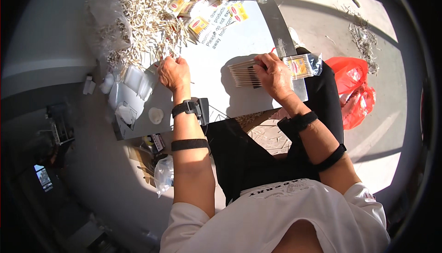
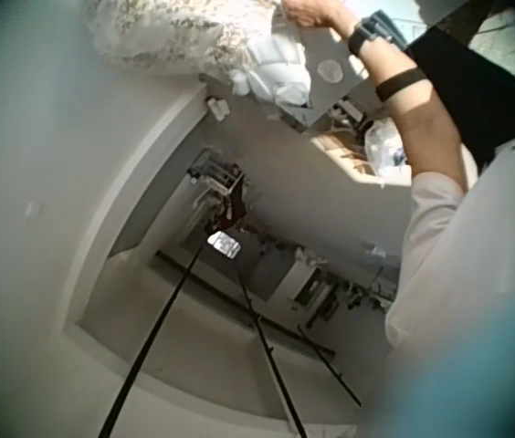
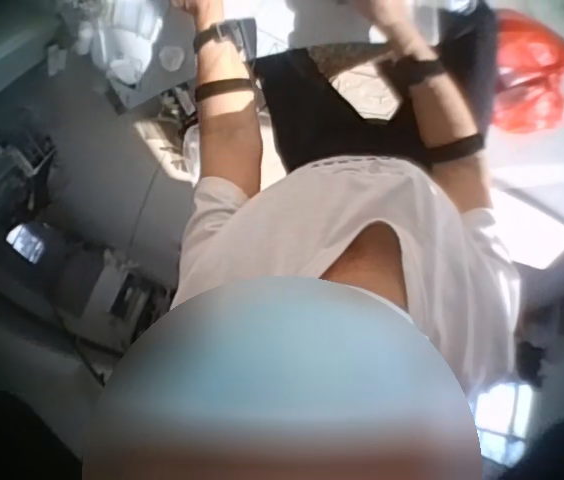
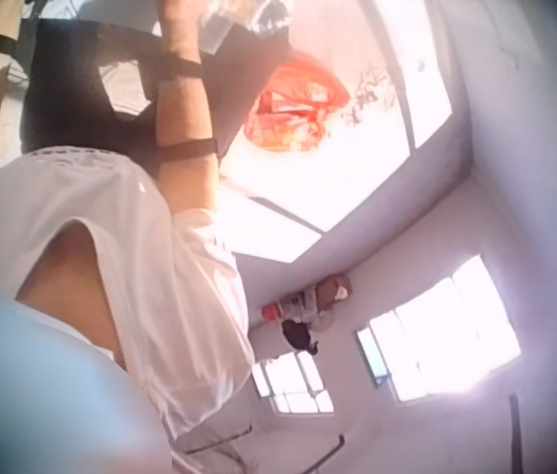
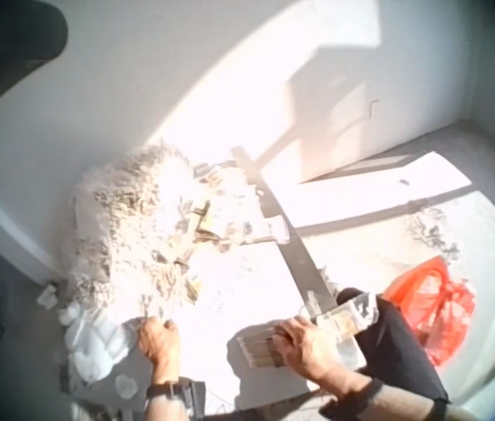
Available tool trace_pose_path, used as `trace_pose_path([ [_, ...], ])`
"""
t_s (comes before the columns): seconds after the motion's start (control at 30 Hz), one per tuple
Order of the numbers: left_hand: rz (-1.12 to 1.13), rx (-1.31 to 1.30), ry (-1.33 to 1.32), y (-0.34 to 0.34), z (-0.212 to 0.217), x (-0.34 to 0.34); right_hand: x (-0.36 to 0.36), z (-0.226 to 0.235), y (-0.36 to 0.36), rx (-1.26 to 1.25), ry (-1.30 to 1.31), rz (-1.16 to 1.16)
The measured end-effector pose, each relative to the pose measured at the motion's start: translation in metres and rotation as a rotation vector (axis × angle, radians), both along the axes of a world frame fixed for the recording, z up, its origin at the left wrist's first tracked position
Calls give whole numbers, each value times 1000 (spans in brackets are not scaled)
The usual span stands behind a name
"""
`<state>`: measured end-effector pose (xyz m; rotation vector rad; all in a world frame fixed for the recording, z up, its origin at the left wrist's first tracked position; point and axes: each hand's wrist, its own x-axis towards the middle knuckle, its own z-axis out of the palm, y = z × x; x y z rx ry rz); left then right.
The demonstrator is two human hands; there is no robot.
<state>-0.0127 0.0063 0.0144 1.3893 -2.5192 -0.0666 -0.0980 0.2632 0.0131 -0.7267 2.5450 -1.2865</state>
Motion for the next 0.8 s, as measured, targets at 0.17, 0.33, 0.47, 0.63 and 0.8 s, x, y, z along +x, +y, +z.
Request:
trace_pose_path([
  [0.17, 68, 93, 21, 1, 2, -2, -1, -3, 1, 7, 4, -4],
  [0.33, -220, 11, 331, 8, -7, 11, 0, -2, 1, -19, -7, -3],
  [0.47, -618, 35, 252, 26, 0, -5, 0, -6, 3, -6, -6, -15],
  [0.63, -848, 264, 245, 54, 5, -25, 2, -6, 4, -40, -3, -48],
  [0.8, -699, 706, 736, 65, -8, -31, 9, -11, 1, -260, -8, -124],
])
